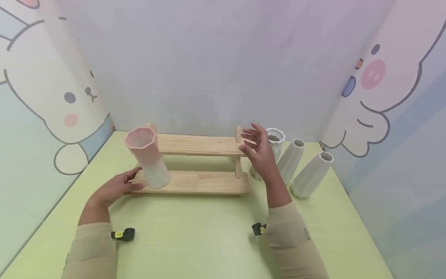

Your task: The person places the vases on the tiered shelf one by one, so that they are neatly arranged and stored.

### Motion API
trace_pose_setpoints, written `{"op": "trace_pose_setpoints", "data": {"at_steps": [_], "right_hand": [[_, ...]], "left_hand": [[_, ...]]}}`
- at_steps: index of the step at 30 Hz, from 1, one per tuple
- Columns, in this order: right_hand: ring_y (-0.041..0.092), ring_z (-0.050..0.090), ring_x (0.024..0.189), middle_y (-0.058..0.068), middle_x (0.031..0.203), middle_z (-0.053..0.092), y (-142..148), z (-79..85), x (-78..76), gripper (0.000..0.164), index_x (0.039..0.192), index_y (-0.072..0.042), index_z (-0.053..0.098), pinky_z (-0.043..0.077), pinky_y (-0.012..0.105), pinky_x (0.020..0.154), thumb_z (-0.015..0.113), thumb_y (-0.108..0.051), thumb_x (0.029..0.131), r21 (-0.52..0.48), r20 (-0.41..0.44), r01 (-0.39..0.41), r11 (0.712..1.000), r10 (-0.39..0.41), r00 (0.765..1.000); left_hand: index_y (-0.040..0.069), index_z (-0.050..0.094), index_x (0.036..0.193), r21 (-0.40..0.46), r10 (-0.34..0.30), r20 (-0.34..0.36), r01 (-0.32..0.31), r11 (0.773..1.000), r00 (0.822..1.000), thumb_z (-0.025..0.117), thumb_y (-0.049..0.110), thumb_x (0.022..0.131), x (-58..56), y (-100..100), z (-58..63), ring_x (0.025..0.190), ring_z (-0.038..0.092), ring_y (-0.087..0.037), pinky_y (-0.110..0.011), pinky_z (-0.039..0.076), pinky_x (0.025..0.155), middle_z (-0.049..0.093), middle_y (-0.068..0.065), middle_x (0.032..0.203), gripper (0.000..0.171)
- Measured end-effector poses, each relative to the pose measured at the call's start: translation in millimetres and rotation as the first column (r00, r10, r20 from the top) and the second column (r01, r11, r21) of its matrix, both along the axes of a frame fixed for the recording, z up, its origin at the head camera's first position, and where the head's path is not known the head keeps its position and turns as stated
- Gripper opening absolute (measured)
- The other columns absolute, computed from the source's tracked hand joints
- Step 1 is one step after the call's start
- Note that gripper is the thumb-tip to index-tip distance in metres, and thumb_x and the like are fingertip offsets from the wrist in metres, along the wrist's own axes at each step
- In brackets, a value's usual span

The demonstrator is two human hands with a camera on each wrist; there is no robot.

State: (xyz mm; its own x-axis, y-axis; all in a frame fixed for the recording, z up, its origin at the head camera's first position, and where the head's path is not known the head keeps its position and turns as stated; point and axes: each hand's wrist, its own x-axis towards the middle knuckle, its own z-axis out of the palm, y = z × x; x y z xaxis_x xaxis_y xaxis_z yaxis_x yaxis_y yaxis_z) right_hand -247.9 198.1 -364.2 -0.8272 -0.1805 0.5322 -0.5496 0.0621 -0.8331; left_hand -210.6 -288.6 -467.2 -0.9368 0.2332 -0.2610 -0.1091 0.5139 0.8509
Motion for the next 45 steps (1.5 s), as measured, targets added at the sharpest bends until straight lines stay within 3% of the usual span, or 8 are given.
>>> {"op": "trace_pose_setpoints", "data": {"at_steps": [5,11,23,31,37,45], "right_hand": [[0.04,0.05,0.126,0.025,0.139,0.047,8.7,8.2,2.3,0.082,0.149,-0.007,0.026,0.048,0.03,0.102,0.071,-0.038,0.087,-0.021,-0.026,0.02,1.0,-0.02,0.999],[0.032,0.054,0.125,0.026,0.138,0.047,21.3,17.2,4.1,0.074,0.148,-0.01,0.028,0.046,0.03,0.105,0.07,-0.031,0.091,-0.043,-0.061,0.037,0.998,-0.039,0.997],[0.032,0.053,0.125,0.023,0.136,0.05,37.7,38.7,4.7,0.081,0.146,-0.007,0.031,0.044,0.031,0.107,0.077,-0.032,0.084,-0.195,-0.099,0.056,0.979,-0.077,0.992],[0.028,0.044,0.135,0.022,0.14,0.048,44.5,37.2,-0.6,0.083,0.145,-0.012,0.034,0.028,0.042,0.119,0.08,-0.038,0.08,-0.124,-0.063,0.2,0.972,-0.208,0.976],[0.022,0.039,0.14,0.016,0.144,0.046,49.7,31.0,-3.6,0.085,0.147,-0.015,0.032,0.022,0.039,0.121,0.078,-0.044,0.081,-0.042,-0.048,0.275,0.96,-0.277,0.96],[0.017,0.032,0.145,0.008,0.151,0.04,53.3,21.7,-7.0,0.082,0.15,-0.018,0.027,0.016,0.031,0.123,0.075,-0.039,0.086,0.036,0.002,0.344,0.938,-0.345,0.939]], "left_hand": [[0.021,0.014,0.159,0.006,0.006,0.002,-0.006,1.0,1.0,0.072,0.049,0.086,0.0,-0.6,0.4,0.136,0.043,-0.036,-0.059,0.034,0.111,0.021,-0.016,0.162,0.097],[0.022,0.014,0.159,0.022,0.002,0.005,-0.003,1.0,1.0,0.072,0.048,0.086,1.3,-0.6,2.2,0.135,0.044,-0.035,-0.058,0.034,0.111,0.02,-0.015,0.162,0.097],[0.024,0.015,0.159,0.012,-0.001,0.001,0.001,1.0,1.0,0.07,0.048,0.087,1.0,-0.4,1.7,0.132,0.047,-0.034,-0.057,0.038,0.109,0.023,-0.015,0.161,0.094],[0.021,0.014,0.159,0.002,0.007,0.01,-0.007,1.0,1.0,0.07,0.049,0.086,1.9,1.7,1.6,0.135,0.045,-0.035,-0.058,0.036,0.11,0.019,-0.015,0.162,0.096],[0.023,0.015,0.159,0.008,0.013,0.018,-0.014,1.0,1.0,0.071,0.049,0.086,2.3,3.1,3.3,0.135,0.044,-0.036,-0.059,0.035,0.11,0.018,-0.016,0.163,0.096],[0.023,0.014,0.159,0.024,0.008,0.018,-0.009,1.0,1.0,0.072,0.047,0.086,3.8,3.1,6.0,0.136,0.043,-0.038,-0.061,0.033,0.11,0.014,-0.018,0.163,0.096]]}}
